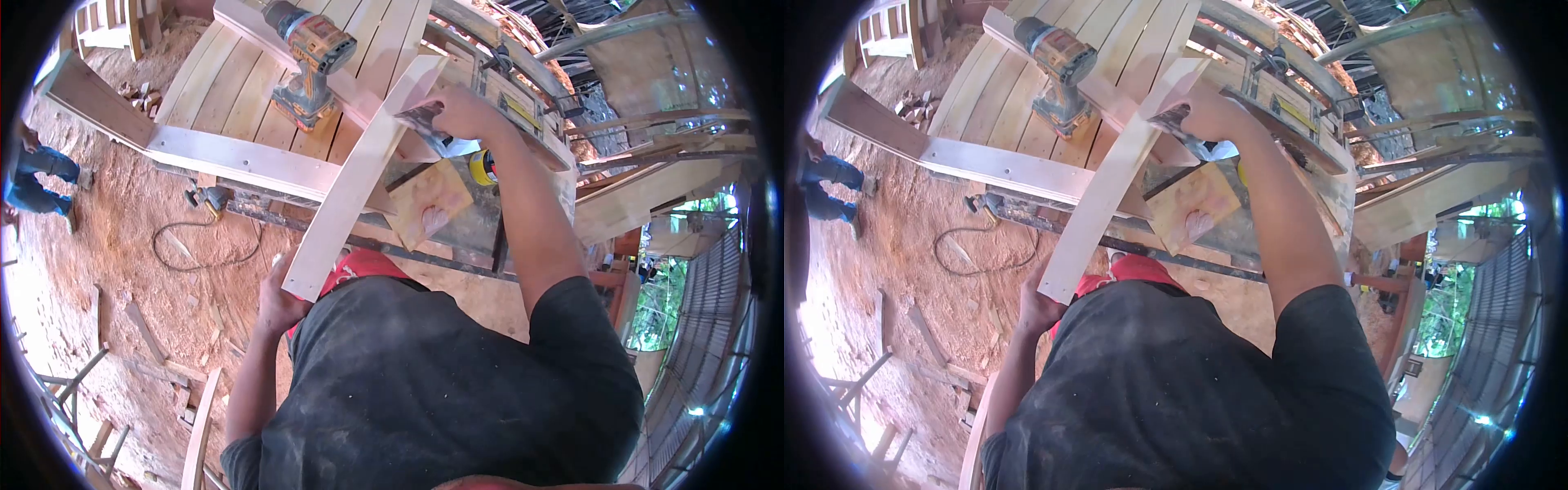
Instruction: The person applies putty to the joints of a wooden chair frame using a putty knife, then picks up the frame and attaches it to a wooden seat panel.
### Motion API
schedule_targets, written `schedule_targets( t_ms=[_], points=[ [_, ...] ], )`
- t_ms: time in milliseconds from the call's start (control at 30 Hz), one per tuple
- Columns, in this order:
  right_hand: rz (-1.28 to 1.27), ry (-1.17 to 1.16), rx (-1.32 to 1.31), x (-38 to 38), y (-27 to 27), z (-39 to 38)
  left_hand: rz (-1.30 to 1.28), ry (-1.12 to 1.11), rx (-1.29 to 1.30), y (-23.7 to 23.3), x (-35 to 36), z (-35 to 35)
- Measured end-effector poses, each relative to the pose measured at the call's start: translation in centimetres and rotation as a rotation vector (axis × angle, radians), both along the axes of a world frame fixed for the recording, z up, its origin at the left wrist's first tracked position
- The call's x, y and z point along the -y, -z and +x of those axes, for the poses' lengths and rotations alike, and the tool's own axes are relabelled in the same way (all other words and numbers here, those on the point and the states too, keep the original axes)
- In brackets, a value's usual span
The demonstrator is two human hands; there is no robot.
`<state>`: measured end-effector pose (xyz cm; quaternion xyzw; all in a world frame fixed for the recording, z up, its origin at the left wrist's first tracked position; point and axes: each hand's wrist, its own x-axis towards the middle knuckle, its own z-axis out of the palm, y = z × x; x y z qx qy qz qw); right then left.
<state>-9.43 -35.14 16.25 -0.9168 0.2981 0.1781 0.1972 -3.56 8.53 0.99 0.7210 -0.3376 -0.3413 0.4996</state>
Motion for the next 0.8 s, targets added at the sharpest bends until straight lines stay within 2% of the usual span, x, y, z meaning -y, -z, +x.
schedule_targets(
  t_ms=[33, 133, 167, 267, 400, 433, 533, 633, 733, 800],
  points=[
    [0.068, 0.057, 0.037, 0.2, -0.2, -0.4, -0.016, -0.009, -0.001, -0.2, 0.5, -0.2],
    [0.344, 0.397, 0.438, -0.4, -2.0, -2.2, -0.044, -0.031, 0.005, 0.5, 2.1, -0.7],
    [0.224, 0.363, 0.380, -0.8, -3.7, -2.5, -0.036, -0.028, -0.005, -0.1, 3.2, -0.9],
    [0.271, 0.454, 0.545, -0.6, -2.3, -3.7, -0.022, -0.005, -0.004, 0.3, 3.9, -1.1],
    [0.020, 0.185, 0.503, 0.7, 2.0, -3.3, 0.018, 0.031, 0.057, -0.3, 4.3, -0.8],
    [-0.005, 0.071, 0.559, 0.3, 2.4, -2.8, 0.036, 0.036, 0.063, -0.5, 4.2, -0.7],
    [-0.156, -0.032, 0.726, -0.7, 4.7, -1.3, 0.028, 0.030, 0.069, -0.2, 4.2, -0.7],
    [-0.260, -0.129, 0.674, -2.0, 7.1, -0.8, 0.045, 0.036, 0.000, -0.3, 4.5, -0.7],
    [-0.313, -0.071, 0.640, -3.8, 8.1, -1.3, 0.040, 0.041, 0.127, 0.5, 4.3, -0.7],
    [-0.314, -0.116, 0.545, -4.1, 7.8, -1.4, 0.032, 0.016, 0.091, 0.7, 4.2, -0.9]
  ],
)
